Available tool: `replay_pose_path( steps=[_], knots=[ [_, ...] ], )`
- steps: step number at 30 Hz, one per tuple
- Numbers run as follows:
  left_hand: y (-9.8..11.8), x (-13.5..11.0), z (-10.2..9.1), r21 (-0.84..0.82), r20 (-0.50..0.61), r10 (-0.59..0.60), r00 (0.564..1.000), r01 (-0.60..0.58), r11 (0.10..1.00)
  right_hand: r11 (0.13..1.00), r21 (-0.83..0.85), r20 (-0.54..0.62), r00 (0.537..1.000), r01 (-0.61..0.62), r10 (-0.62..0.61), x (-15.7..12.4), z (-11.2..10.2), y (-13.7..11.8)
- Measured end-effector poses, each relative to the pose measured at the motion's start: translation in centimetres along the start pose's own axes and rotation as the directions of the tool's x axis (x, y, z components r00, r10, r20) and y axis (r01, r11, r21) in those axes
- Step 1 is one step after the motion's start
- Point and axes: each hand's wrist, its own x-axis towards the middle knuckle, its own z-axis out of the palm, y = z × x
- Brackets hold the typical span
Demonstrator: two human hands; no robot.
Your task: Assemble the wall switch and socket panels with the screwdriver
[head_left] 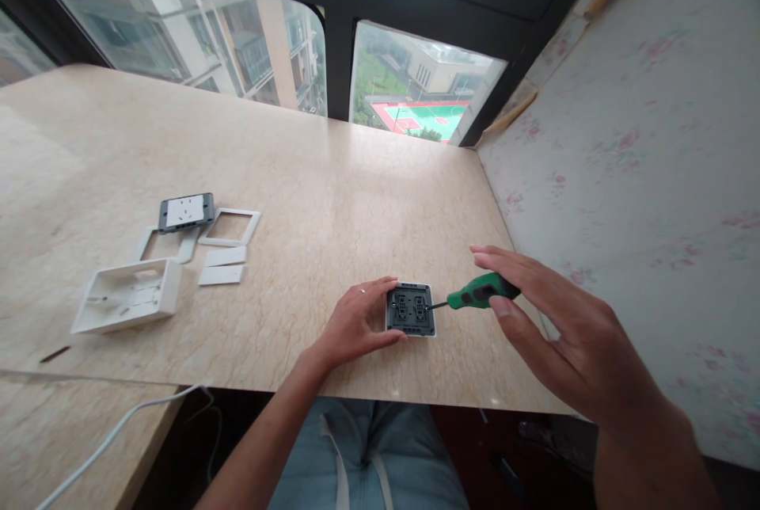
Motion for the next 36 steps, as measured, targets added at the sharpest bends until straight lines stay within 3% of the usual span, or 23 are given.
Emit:
replay_pose_path(
  steps=[5, 12, 19, 21, 25, 28, 32, 36],
  knots=[
    [-0.1, 0.0, 0.0, -0.006, 0.0, -0.005, 1.0, 0.005, 1.0, 0.998, 0.069, -0.028, 0.999, -0.013, 0.015, -0.8, 0.0, 0.0],
    [-0.1, -0.1, 0.2, -0.009, -0.004, -0.003, 1.0, 0.003, 1.0, 0.997, -0.066, -0.157, 0.987, 0.031, -0.041, -0.5, 1.1, 0.6],
    [0.0, 0.0, 0.0, -0.021, -0.006, -0.002, 1.0, 0.002, 1.0, 0.992, 0.099, 0.031, 0.997, -0.079, 0.076, -0.7, 0.5, 0.1],
    [0.0, 0.0, 0.0, -0.022, -0.008, -0.001, 1.0, 0.001, 1.0, 0.989, 0.11, 0.039, 0.995, -0.095, 0.091, -0.8, 0.4, 0.2],
    [0.0, 0.0, 0.1, -0.02, -0.009, 0.001, 1.0, -0.001, 1.0, 0.998, 0.003, -0.109, 0.993, -0.055, 0.055, -0.5, 1.0, 0.7],
    [0.0, 0.0, 0.1, -0.01, -0.01, -0.001, 1.0, 0.001, 1.0, 0.999, -0.024, -0.155, 0.987, -0.033, 0.029, -0.3, 1.7, 1.4],
    [0.1, 0.0, 0.0, -0.003, -0.002, -0.007, 1.0, 0.007, 1.0, 0.981, 0.124, -0.094, 0.983, -0.147, 0.159, -0.8, 2.0, 1.9],
    [0.1, 0.0, 0.0, -0.004, -0.001, -0.008, 1.0, 0.008, 1.0, 0.902, 0.36, 0.034, 0.97, -0.237, 0.241, -1.5, 1.5, 1.8]
  ],
)
